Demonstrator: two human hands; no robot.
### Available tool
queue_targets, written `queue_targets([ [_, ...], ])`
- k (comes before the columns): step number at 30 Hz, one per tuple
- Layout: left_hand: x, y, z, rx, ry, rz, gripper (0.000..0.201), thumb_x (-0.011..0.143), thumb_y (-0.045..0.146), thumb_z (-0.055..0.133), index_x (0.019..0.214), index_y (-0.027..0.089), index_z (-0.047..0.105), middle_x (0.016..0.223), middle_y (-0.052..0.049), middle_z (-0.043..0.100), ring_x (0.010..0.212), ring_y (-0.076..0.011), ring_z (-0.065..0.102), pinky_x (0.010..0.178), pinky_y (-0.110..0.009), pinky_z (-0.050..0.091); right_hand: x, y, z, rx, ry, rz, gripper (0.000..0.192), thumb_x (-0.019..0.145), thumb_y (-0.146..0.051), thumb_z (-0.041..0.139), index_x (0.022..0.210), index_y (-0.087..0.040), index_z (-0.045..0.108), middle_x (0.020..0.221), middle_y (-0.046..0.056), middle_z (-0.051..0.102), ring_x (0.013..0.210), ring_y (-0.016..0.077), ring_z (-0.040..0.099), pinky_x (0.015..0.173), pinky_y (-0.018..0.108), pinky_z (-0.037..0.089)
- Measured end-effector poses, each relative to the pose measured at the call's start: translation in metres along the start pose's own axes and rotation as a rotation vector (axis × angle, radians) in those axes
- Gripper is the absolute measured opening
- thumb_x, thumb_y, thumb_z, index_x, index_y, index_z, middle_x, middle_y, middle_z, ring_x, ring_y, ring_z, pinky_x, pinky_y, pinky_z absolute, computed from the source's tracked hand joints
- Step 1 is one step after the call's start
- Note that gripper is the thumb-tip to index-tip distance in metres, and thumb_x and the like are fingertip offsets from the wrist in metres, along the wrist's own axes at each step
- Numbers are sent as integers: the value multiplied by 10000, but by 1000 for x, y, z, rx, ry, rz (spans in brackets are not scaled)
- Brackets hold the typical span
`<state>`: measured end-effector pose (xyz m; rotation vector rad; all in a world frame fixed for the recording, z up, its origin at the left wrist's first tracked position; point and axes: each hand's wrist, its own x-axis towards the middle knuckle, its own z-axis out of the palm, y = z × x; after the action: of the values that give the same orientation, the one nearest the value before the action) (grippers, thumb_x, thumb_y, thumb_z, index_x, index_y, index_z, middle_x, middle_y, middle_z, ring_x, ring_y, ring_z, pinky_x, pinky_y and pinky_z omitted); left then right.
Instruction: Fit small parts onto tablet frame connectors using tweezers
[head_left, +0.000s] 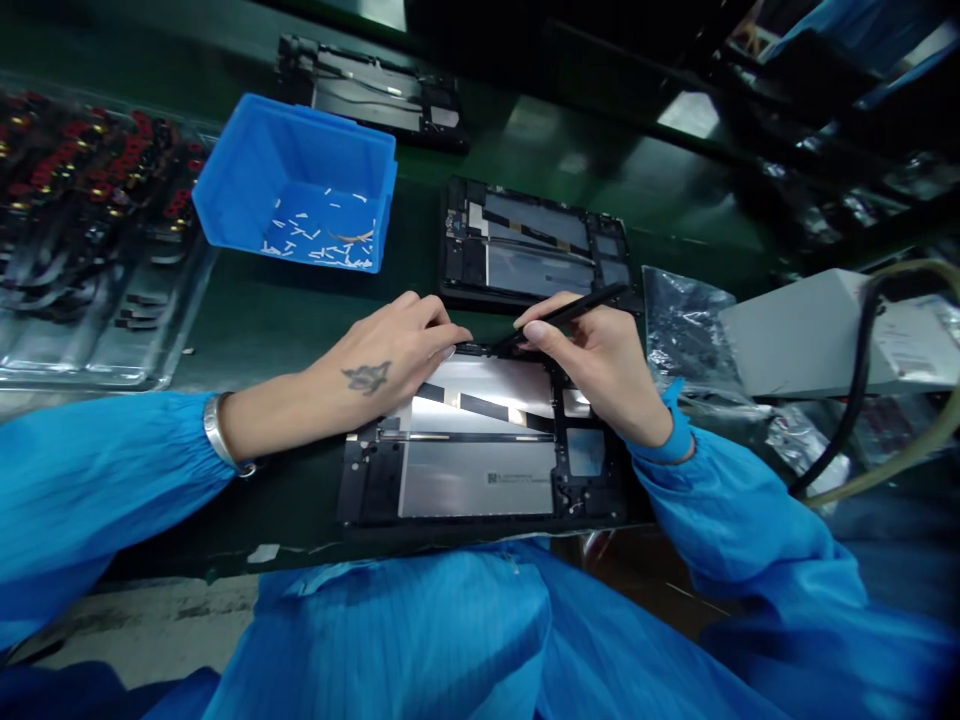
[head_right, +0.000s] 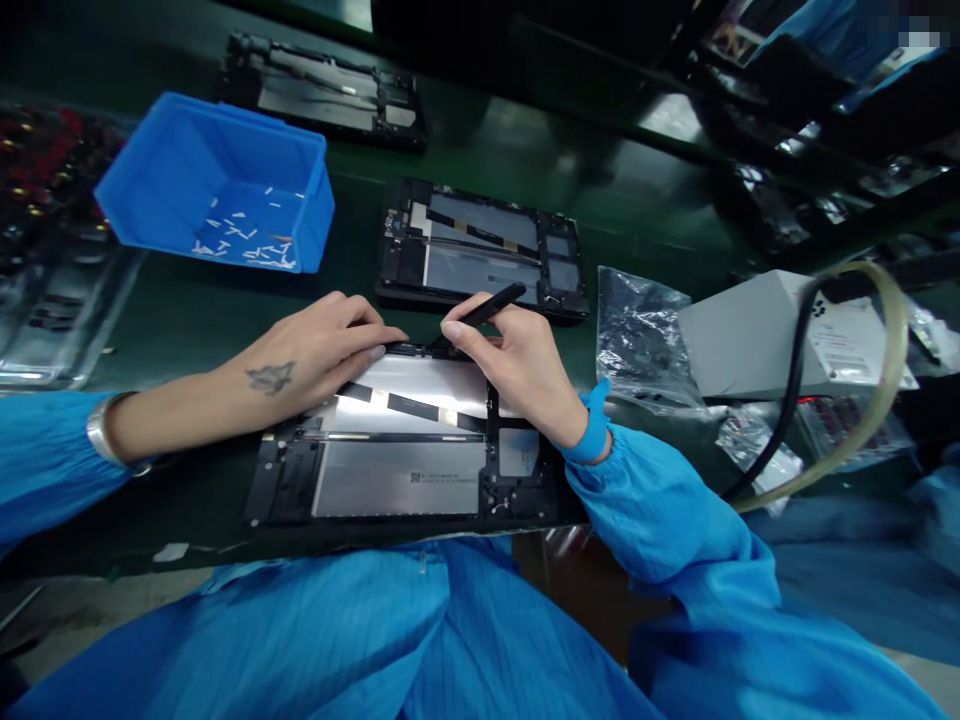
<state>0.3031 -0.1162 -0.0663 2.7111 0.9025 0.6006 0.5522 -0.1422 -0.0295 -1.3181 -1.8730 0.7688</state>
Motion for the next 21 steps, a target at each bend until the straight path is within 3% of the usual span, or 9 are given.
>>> queue_targets([
  [5,0,0,0,8,-3,8,365,1063,285,380,1270,156,651,1059,-95,608,914,-228,546,684,-322,435,0,2,-1,75,2,21,269,927,-461,683,929,-193,708,894,19,696,790,160,707,658,259,569],
  [16,1,1,-2,16,-14,5,402,1067,284,351,1287,128,648,1066,-111,612,922,-237,549,701,-337,448,0,0,-1,-23,-2,-30,262,943,-448,666,922,-193,718,903,24,713,793,154,688,635,245,530],
  [21,0,0,-1,12,-22,4,380,1067,284,371,1296,143,640,1074,-104,604,921,-228,544,687,-322,437,1,0,0,42,-4,11,289,925,-476,680,921,-188,713,894,23,700,784,153,695,668,254,577],
])
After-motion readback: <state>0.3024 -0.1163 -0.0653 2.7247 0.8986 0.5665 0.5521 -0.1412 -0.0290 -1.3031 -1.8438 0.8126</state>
